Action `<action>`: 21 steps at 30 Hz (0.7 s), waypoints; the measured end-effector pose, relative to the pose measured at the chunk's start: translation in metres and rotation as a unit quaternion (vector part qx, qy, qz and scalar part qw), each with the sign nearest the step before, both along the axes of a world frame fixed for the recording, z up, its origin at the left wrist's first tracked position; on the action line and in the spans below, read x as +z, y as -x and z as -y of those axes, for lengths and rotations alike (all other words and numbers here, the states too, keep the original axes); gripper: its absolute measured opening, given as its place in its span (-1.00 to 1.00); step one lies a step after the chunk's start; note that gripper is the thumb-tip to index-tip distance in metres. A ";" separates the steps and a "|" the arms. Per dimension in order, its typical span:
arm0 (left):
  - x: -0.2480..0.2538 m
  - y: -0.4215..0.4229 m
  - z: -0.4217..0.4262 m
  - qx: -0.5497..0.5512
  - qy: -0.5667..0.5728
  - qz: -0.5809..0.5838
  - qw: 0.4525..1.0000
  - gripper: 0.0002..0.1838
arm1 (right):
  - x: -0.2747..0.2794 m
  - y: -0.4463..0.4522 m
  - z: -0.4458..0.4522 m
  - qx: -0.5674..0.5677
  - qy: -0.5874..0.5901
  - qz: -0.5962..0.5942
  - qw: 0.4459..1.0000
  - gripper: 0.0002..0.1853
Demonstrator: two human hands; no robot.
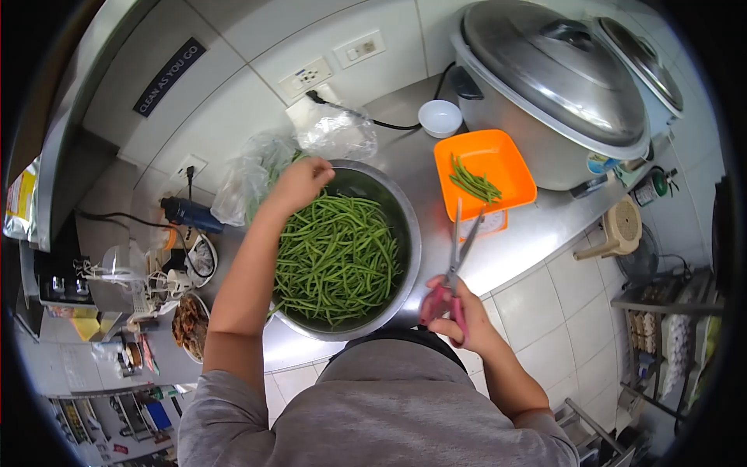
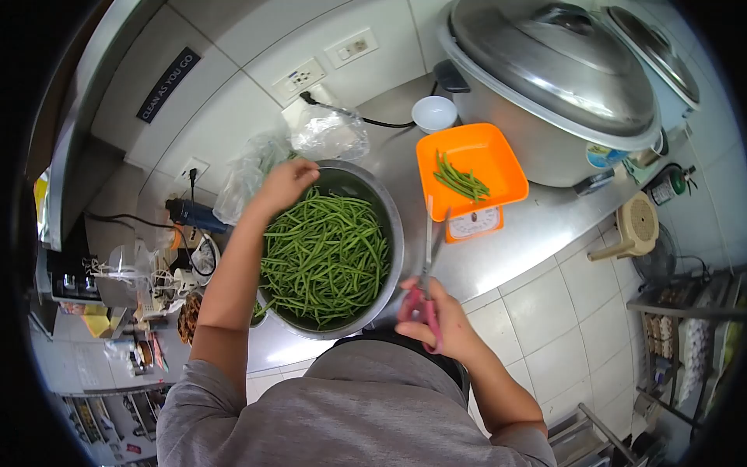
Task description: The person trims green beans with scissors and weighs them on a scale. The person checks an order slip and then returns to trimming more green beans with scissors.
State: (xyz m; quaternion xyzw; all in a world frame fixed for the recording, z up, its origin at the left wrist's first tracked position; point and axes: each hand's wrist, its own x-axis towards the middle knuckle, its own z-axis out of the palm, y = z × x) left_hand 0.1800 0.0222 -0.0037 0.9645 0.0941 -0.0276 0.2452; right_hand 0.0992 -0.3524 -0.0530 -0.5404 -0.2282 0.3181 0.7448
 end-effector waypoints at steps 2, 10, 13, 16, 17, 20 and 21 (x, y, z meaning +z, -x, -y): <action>-0.034 0.003 -0.011 -0.055 -0.032 -0.046 0.997 -0.60 | 0.006 -0.007 -0.037 0.033 -0.028 0.018 0.999 -0.36; -0.084 -0.007 0.041 -0.075 -0.151 -0.366 0.915 -0.25 | -0.014 -0.017 -0.126 -0.020 0.164 0.148 0.975 -0.42; -0.080 -0.005 0.037 -0.092 -0.136 -0.366 0.916 -0.21 | -0.015 -0.013 -0.123 -0.060 0.201 0.212 0.955 -0.41; -0.102 0.008 0.024 -0.121 -0.148 -0.228 0.955 -0.29 | -0.010 -0.016 -0.123 -0.075 0.201 0.218 0.952 -0.39; -0.103 0.011 0.020 -0.129 -0.148 -0.225 0.955 -0.29 | -0.010 -0.018 -0.123 -0.082 0.205 0.218 0.951 -0.39; -0.058 0.031 0.024 -0.070 -0.102 -0.142 0.982 -0.48 | -0.012 -0.021 -0.127 -0.080 0.205 0.206 0.953 -0.38; -0.038 0.039 0.028 -0.041 -0.094 -0.075 0.992 -0.49 | -0.012 -0.021 -0.127 -0.081 0.196 0.202 0.956 -0.40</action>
